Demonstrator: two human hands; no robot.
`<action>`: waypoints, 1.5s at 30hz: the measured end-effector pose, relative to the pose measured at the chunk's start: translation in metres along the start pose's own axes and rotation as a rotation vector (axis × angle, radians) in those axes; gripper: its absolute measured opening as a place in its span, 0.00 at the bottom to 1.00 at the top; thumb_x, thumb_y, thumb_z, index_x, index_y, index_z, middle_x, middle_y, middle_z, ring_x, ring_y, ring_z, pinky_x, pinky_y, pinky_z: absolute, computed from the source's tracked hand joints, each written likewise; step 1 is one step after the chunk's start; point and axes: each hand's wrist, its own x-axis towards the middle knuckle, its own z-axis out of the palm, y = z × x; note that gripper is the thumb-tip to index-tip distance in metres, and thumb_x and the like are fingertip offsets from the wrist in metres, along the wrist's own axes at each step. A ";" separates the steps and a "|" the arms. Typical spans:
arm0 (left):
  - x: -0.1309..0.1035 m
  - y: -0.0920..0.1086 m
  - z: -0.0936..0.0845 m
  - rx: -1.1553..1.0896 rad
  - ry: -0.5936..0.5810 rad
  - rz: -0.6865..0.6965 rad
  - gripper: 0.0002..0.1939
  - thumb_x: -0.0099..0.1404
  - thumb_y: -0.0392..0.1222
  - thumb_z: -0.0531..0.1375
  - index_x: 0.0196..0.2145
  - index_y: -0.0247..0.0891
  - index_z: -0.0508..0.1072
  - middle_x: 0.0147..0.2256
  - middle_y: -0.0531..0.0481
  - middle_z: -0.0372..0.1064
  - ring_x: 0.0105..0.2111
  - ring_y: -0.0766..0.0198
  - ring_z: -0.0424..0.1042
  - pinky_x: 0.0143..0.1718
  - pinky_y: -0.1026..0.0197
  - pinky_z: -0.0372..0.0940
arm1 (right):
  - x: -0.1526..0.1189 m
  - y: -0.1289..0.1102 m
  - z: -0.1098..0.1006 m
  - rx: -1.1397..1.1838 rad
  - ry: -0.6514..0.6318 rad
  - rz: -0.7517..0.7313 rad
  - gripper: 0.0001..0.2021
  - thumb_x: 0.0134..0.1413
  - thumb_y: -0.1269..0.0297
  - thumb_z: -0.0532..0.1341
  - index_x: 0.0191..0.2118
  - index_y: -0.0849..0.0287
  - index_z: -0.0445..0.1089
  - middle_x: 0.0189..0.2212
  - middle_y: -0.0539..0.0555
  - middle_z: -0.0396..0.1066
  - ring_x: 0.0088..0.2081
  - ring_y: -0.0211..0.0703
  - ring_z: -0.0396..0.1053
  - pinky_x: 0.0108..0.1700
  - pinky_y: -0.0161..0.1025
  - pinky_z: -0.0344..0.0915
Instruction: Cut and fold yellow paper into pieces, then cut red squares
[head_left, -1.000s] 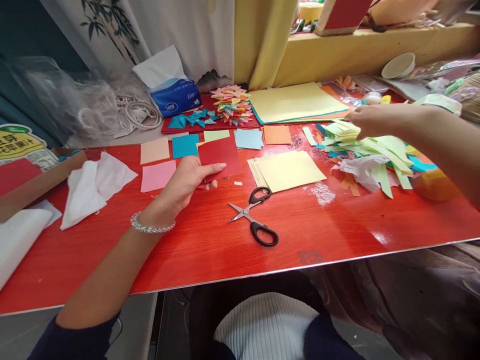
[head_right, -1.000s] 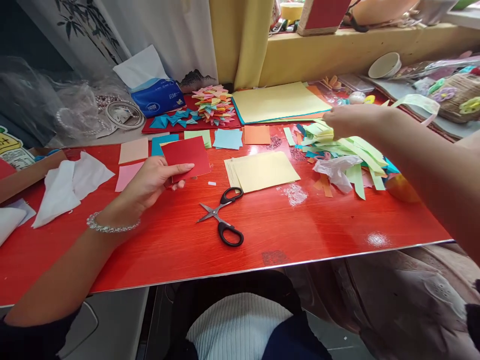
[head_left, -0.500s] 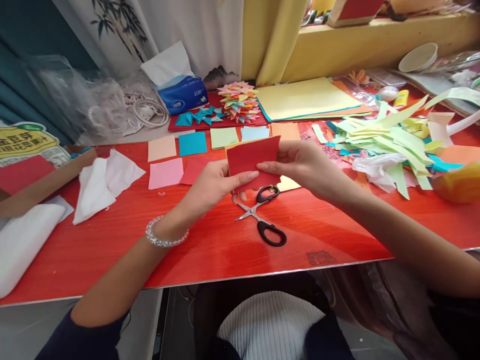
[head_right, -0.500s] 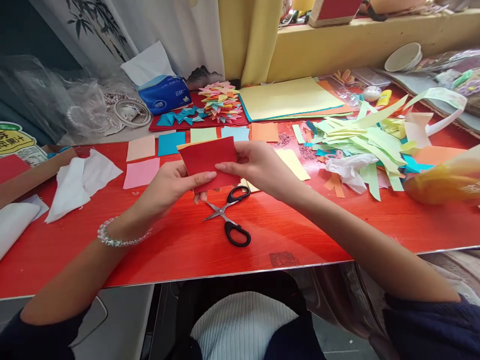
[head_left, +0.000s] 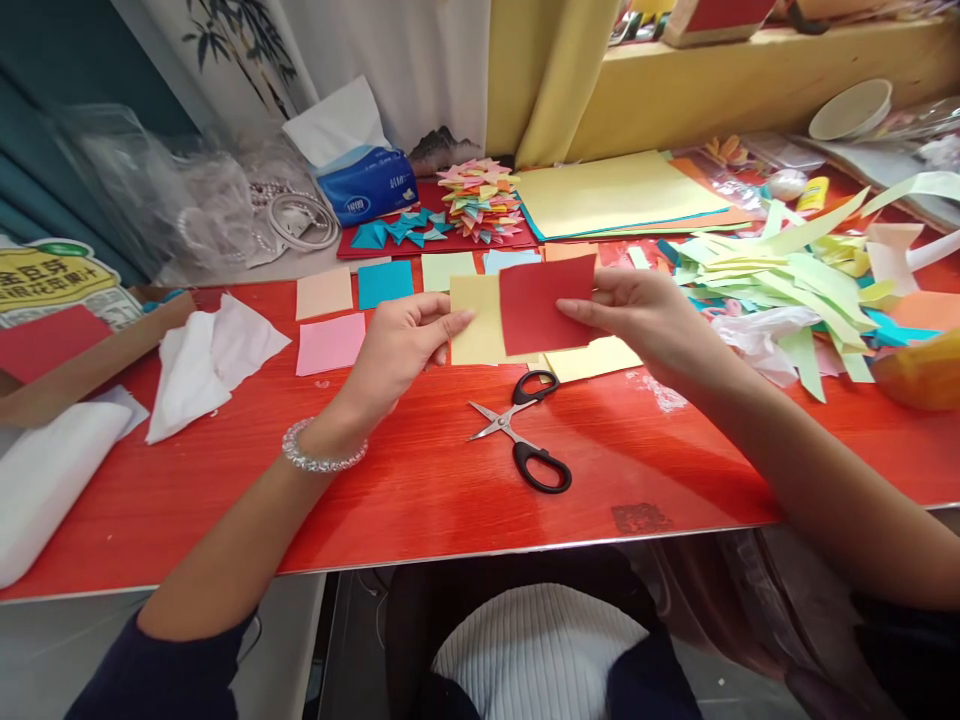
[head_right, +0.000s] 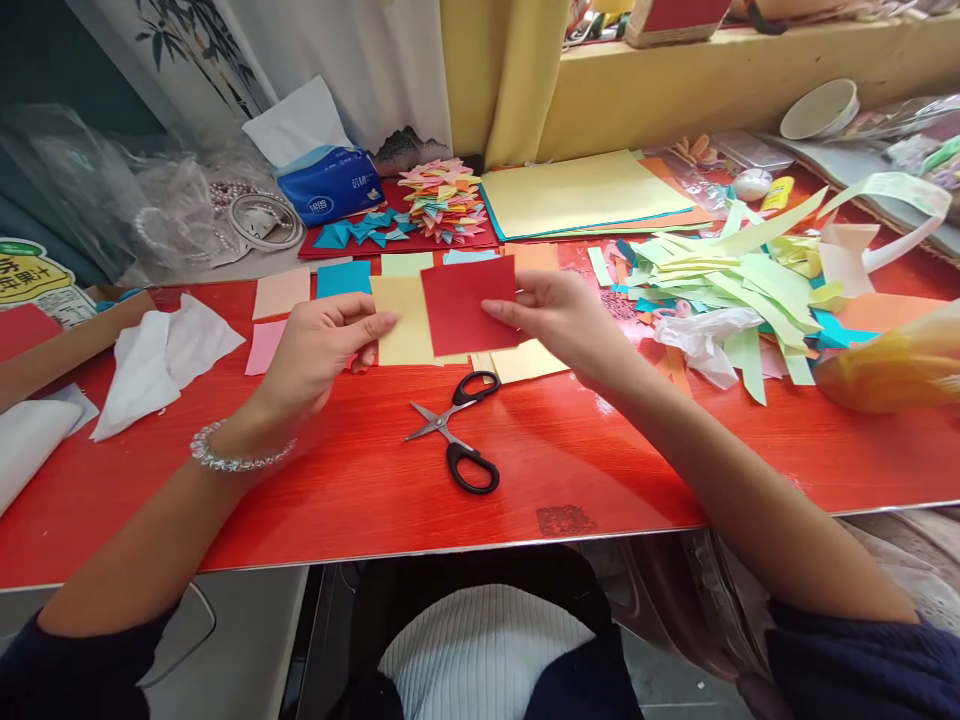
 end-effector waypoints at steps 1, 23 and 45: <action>0.002 -0.002 -0.003 -0.003 0.023 0.005 0.10 0.57 0.45 0.63 0.24 0.36 0.70 0.15 0.57 0.59 0.15 0.73 0.57 0.15 0.68 0.50 | 0.001 0.000 -0.005 0.045 0.013 -0.017 0.12 0.52 0.62 0.62 0.41 0.63 0.75 0.36 0.58 0.76 0.37 0.44 0.72 0.40 0.43 0.69; 0.009 -0.010 0.009 -0.069 0.175 -0.043 0.07 0.54 0.42 0.64 0.28 0.37 0.72 0.18 0.57 0.61 0.18 0.72 0.58 0.17 0.68 0.54 | 0.005 0.010 -0.011 0.229 0.086 0.050 0.04 0.50 0.66 0.64 0.32 0.60 0.71 0.32 0.52 0.73 0.37 0.40 0.72 0.42 0.40 0.70; -0.006 0.003 0.020 -0.046 -0.019 -0.057 0.16 0.59 0.50 0.61 0.23 0.37 0.65 0.15 0.55 0.64 0.14 0.72 0.63 0.18 0.68 0.58 | -0.003 0.012 0.008 0.007 0.161 0.001 0.10 0.49 0.57 0.63 0.34 0.57 0.71 0.30 0.53 0.73 0.35 0.46 0.71 0.33 0.44 0.70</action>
